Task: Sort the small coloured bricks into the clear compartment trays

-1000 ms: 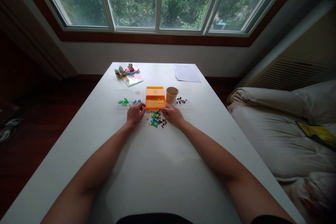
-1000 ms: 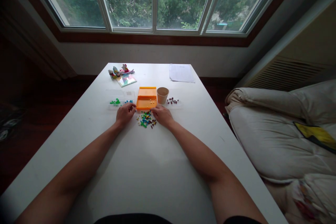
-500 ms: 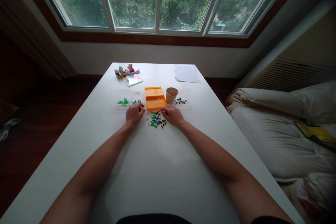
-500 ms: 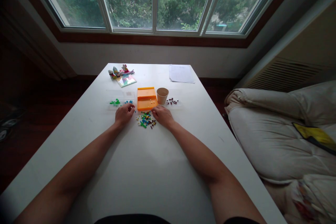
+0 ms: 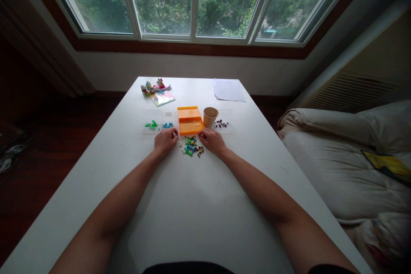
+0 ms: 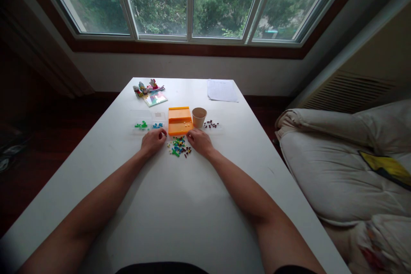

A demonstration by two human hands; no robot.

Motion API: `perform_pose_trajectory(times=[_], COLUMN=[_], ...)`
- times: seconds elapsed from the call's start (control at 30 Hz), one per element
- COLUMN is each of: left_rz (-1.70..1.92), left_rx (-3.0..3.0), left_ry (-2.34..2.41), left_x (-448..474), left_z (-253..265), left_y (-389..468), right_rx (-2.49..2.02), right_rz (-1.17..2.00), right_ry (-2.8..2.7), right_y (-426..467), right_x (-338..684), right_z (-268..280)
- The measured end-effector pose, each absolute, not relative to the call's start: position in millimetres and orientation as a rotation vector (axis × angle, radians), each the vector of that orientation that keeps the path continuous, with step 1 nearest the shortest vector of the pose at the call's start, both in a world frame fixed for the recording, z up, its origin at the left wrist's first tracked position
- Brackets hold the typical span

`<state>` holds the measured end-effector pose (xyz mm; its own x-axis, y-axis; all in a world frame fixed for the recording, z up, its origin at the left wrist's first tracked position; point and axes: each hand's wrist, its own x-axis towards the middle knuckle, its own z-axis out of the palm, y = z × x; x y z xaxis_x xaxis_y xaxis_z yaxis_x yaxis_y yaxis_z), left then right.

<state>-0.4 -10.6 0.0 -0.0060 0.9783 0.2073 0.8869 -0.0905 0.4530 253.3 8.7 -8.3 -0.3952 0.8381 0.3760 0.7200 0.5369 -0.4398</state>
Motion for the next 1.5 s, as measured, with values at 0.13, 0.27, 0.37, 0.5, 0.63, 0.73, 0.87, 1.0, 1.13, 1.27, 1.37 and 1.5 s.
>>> perform_pose_trajectory(times=[0.13,0.27,0.37,0.5,0.63,0.73,0.87,1.0,1.13,1.27,1.37,1.5], left_rz=[0.702,0.712,0.707,0.696,0.685,0.689,0.712,0.723,0.766,0.835,0.899,0.96], left_rx=[2.081,2.086,2.091,2.101,2.104,2.108,2.122,2.119,2.076,1.988,1.938,1.838], left_ry=[1.973,1.972,1.975,1.98,1.981,1.968,1.935,1.924,1.943,2.013,2.065,2.182], left_x=[-0.6,0.3,1.0,1.8,2.4,1.9,0.2,-0.5,-0.3,-2.2,-5.8,-12.9], left_z=[0.7,0.6,0.9,2.1,3.6,3.8,2.1,0.4,0.2,0.5,1.1,2.8], left_y=[-11.2,-11.3,-10.9,-11.2,-12.6,-12.7,-11.1,-9.9,-9.3,-7.3,-4.7,-0.4], right_rx=[-1.326,-1.356,-1.392,-1.475,-1.52,-1.54,-1.512,-1.427,-1.412,-1.388,-1.394,-1.375], right_rz=[0.427,0.486,0.424,0.342,0.319,0.302,0.272,0.264,0.26,0.266,0.265,0.269], right_ry=[-1.968,-1.786,-1.777,-1.817,-1.832,-1.874,-1.974,-2.066,-2.093,-2.117,-2.128,-2.146], right_y=[11.9,18.0,22.2,27.3,29.0,26.7,22.8,20.9,20.5,19.4,18.2,17.6], right_x=[253.0,252.9,250.9,249.8,253.6,256.2,256.1,254.4,254.5,255.8,256.2,256.6], right_z=[-5.4,-4.2,-4.7,-8.1,-12.0,-13.5,-13.6,-12.5,-11.6,-11.1,-10.9,-11.3])
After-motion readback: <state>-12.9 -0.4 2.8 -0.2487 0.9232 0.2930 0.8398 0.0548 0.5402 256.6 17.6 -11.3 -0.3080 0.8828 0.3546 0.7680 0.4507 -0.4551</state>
